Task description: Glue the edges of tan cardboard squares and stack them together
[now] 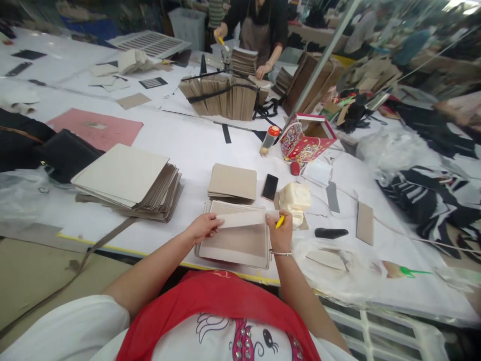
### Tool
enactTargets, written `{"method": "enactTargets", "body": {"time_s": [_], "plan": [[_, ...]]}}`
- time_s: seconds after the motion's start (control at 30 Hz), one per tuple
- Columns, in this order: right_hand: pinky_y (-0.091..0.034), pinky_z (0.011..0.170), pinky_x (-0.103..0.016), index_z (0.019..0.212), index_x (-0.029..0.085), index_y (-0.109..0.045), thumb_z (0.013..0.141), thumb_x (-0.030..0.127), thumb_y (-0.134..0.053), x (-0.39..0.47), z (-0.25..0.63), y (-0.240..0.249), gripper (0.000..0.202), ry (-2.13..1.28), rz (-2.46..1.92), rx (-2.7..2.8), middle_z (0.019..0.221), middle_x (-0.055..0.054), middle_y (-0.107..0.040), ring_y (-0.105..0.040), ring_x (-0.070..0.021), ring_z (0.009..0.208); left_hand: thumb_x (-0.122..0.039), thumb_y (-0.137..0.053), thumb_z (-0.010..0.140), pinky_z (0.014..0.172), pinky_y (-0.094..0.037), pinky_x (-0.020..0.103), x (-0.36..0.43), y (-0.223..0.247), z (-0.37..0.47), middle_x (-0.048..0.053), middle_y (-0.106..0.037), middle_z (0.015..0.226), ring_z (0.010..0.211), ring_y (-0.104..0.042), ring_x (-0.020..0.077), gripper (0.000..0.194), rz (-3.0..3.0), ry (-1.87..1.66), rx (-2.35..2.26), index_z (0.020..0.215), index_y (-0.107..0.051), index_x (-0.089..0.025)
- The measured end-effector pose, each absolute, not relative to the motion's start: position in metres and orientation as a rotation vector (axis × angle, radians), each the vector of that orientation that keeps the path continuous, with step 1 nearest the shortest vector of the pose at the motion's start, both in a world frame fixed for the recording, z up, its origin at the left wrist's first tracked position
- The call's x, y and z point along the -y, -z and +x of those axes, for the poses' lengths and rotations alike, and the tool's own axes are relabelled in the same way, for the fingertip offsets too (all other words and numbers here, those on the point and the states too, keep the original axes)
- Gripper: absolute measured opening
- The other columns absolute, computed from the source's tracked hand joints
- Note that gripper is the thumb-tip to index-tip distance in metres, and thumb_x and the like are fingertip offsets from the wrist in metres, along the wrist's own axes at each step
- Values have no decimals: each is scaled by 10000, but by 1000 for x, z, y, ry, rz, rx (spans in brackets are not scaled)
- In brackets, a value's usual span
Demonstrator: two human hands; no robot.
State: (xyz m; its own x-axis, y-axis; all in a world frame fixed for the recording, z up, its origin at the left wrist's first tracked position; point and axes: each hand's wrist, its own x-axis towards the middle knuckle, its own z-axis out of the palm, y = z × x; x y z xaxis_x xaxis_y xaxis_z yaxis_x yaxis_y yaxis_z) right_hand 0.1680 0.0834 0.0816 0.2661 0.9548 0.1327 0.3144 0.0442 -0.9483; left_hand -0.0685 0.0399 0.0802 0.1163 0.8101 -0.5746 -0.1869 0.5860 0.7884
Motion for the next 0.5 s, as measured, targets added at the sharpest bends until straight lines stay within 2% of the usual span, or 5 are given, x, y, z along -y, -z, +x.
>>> {"method": "enactTargets", "body": {"time_s": [0.07, 0.17, 0.33, 0.5], "plan": [[-419, 737, -309, 930, 177, -471, 686, 377, -596, -87, 165, -73, 340, -521, -1584, 1477, 873, -37, -538, -517, -162, 804, -395, -698, 568, 361, -181, 147, -53, -77, -79, -62, -421, 505, 430, -371, 38, 344, 667, -849, -1345, 633, -459, -156], [-405, 670, -286, 968, 153, -475, 770, 378, -498, -91, 159, -59, 301, -379, -1647, 1723, 856, -60, -543, -521, -164, 742, -368, -623, 634, 401, -231, 177, -71, -71, -89, -65, -398, 451, 422, -365, 56, 272, 870, -843, -1541, 578, -456, -161], [-376, 592, -265, 1016, 134, -479, 800, 361, -454, -98, 155, -42, 314, -312, -1798, 1883, 820, -67, -564, -521, -158, 645, -337, -566, 664, 528, -321, 222, -92, -57, -97, -27, -518, 518, 538, -469, 104, 221, 1351, -737, -1877, 540, -537, -157], [-378, 610, -260, 1047, 140, -467, 796, 347, -469, -106, 155, -37, 326, -310, -1877, 1871, 798, -57, -577, -539, -166, 673, -358, -565, 650, 547, -333, 231, -97, -49, -98, -17, -551, 540, 553, -496, 121, 222, 1381, -618, -1940, 542, -554, -164]]}}
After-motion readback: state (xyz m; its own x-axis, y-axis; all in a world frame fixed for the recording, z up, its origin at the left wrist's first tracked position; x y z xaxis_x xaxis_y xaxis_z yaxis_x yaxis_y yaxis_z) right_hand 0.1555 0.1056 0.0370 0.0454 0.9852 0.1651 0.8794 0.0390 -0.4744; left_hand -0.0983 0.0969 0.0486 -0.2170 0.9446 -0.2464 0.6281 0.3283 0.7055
